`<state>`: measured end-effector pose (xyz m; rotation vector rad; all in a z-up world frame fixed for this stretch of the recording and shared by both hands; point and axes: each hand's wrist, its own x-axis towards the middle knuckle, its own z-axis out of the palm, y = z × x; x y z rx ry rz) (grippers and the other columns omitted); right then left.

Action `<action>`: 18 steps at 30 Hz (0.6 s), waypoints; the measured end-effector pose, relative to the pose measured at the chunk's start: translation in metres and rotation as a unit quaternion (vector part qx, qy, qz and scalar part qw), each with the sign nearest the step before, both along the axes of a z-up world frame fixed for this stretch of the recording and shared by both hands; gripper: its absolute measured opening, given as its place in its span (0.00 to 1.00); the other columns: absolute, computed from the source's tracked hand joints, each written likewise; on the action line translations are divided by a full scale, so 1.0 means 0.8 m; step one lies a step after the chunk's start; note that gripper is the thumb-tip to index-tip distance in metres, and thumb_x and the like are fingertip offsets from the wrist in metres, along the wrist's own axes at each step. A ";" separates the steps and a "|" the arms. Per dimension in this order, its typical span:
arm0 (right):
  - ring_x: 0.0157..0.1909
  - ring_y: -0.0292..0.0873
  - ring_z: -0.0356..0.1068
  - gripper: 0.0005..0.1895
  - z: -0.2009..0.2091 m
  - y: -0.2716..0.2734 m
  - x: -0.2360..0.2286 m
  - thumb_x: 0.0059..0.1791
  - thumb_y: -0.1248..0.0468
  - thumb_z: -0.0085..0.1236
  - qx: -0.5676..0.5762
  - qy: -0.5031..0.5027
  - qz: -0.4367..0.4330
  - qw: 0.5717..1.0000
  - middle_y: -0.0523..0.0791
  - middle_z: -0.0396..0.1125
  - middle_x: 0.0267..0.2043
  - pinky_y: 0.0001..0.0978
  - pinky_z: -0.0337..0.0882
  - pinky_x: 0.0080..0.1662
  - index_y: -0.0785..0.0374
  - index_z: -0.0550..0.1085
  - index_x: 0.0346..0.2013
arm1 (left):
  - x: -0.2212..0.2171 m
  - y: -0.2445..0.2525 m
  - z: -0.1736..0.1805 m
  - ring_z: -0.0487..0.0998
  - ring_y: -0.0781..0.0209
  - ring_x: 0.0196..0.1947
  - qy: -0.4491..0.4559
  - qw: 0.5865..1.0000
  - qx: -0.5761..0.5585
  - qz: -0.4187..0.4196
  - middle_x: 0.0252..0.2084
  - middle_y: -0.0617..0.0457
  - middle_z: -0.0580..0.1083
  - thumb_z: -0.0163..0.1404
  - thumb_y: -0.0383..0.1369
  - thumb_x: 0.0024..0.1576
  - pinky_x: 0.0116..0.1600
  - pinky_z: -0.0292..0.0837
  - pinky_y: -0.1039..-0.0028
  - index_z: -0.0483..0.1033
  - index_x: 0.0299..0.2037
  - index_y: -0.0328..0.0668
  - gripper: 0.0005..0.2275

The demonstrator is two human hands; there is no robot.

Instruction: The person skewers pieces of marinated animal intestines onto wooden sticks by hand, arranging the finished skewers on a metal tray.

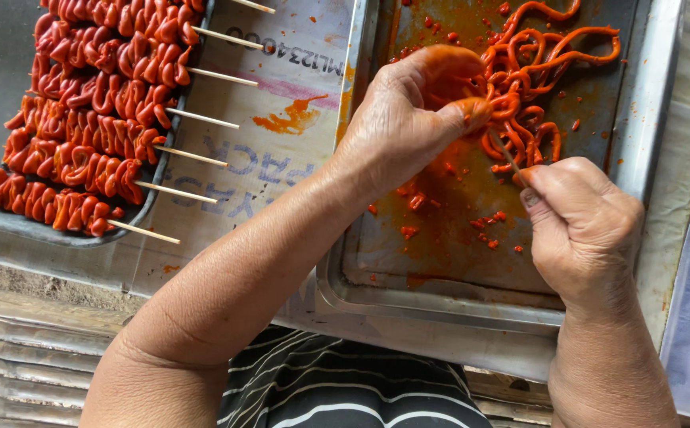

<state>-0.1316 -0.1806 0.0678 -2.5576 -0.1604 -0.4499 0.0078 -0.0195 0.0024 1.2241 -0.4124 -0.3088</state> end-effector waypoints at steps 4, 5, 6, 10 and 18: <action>0.34 0.47 0.70 0.07 -0.003 -0.005 -0.002 0.53 0.80 0.59 0.029 0.008 -0.055 0.998 0.50 0.68 0.36 0.31 0.69 0.36 0.70 0.75 0.44 | -0.006 0.005 0.001 0.82 0.65 0.32 0.041 0.968 0.241 0.058 0.33 0.52 0.82 0.57 0.40 0.61 0.39 0.79 0.75 0.83 0.42 0.37 0.12; 0.35 0.48 0.70 0.07 -0.003 -0.006 -0.002 0.53 0.80 0.60 0.001 -0.005 -0.047 0.999 0.50 0.68 0.36 0.32 0.69 0.37 0.70 0.75 0.44 | -0.008 0.001 -0.002 0.82 0.63 0.32 0.149 0.977 0.153 -0.007 0.33 0.50 0.82 0.56 0.40 0.60 0.37 0.79 0.71 0.82 0.43 0.36 0.14; 0.36 0.48 0.71 0.07 -0.003 -0.006 -0.002 0.54 0.80 0.60 -0.028 -0.017 -0.038 0.999 0.51 0.68 0.37 0.32 0.69 0.39 0.70 0.75 0.44 | -0.010 -0.004 -0.005 0.81 0.60 0.32 0.253 0.963 0.062 -0.071 0.34 0.49 0.81 0.56 0.41 0.59 0.35 0.79 0.68 0.82 0.43 0.34 0.15; 0.36 0.51 0.71 0.08 -0.006 -0.004 -0.003 0.52 0.80 0.62 -0.086 -0.027 -0.022 0.996 0.52 0.67 0.36 0.35 0.69 0.38 0.70 0.75 0.44 | -0.012 -0.009 -0.026 0.83 0.57 0.38 0.439 0.877 -0.163 -0.108 0.38 0.50 0.81 0.56 0.37 0.56 0.36 0.81 0.60 0.78 0.47 0.40 0.13; 0.38 0.51 0.71 0.08 -0.006 0.001 0.000 0.50 0.81 0.60 -0.055 -0.031 -0.007 0.998 0.52 0.67 0.37 0.38 0.70 0.40 0.69 0.73 0.41 | -0.001 -0.003 -0.030 0.83 0.54 0.36 0.379 0.890 -0.229 -0.108 0.39 0.47 0.79 0.55 0.36 0.61 0.38 0.83 0.57 0.76 0.50 0.35 0.13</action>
